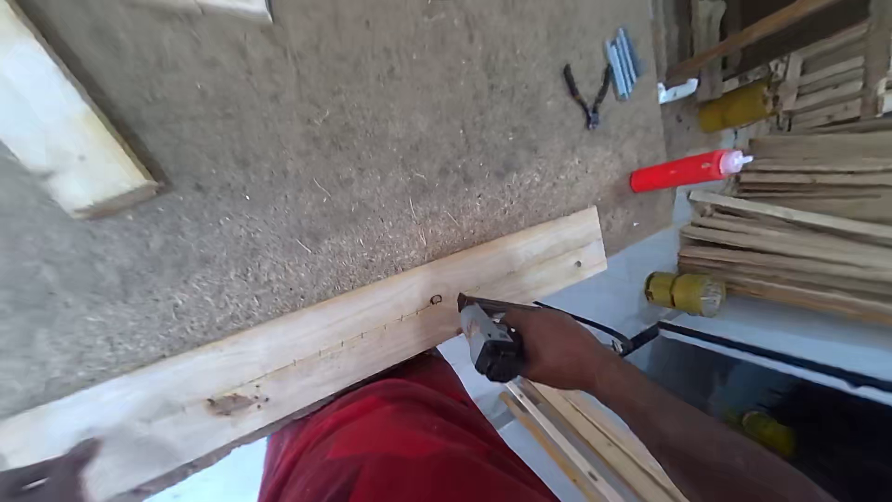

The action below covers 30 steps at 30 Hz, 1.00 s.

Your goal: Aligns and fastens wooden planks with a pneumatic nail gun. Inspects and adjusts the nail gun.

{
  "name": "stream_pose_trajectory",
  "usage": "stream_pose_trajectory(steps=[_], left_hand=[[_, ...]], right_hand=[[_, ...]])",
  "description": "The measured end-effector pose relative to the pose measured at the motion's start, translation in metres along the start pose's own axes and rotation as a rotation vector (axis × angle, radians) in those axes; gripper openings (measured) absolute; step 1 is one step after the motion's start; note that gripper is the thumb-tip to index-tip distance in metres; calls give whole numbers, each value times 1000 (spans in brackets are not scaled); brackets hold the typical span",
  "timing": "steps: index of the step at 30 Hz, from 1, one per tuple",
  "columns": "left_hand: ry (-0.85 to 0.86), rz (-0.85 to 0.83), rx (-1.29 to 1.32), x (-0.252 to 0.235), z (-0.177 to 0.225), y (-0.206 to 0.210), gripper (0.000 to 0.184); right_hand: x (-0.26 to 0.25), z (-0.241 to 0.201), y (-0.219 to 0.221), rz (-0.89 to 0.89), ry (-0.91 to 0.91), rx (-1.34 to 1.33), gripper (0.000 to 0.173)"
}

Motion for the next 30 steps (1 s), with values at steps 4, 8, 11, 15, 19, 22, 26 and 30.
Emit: stream_pose_trajectory(steps=[4, 8, 11, 15, 19, 22, 26, 30], left_hand=[[675, -306, 39, 64, 86, 62, 43], [1070, -648, -213, 174, 150, 116, 39], [1143, -971, -217, 220, 157, 137, 40], [1101, -1210, -231, 261, 152, 152, 48], [661, -1677, -164, 318, 142, 163, 68], [508, -1549, 12, 344, 150, 186, 54], [992, -1049, 37, 380, 176, 205, 63], [1382, -770, -22, 454, 193, 223, 67]], right_hand=[[33, -35, 24, 91, 50, -120, 55], [80, -37, 53, 206, 206, -219, 48], [112, -37, 75, 278, 351, -231, 51], [129, -33, 110, 413, 349, -274, 59], [116, -41, 129, 472, 285, -215, 29], [121, -25, 144, 670, 129, -231, 59], [180, 59, 181, 1152, 334, -502, 64], [200, 152, 201, 1382, 639, -539, 81]])
Point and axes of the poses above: each hand's wrist, its own x-axis away from the middle knuckle, its own y-axis out of the palm, z = x × y, the point moved 5 cm from there along -x, towards the middle knuckle, and after that the axes turned 15 degrees about -y, right-handed, at the moved point
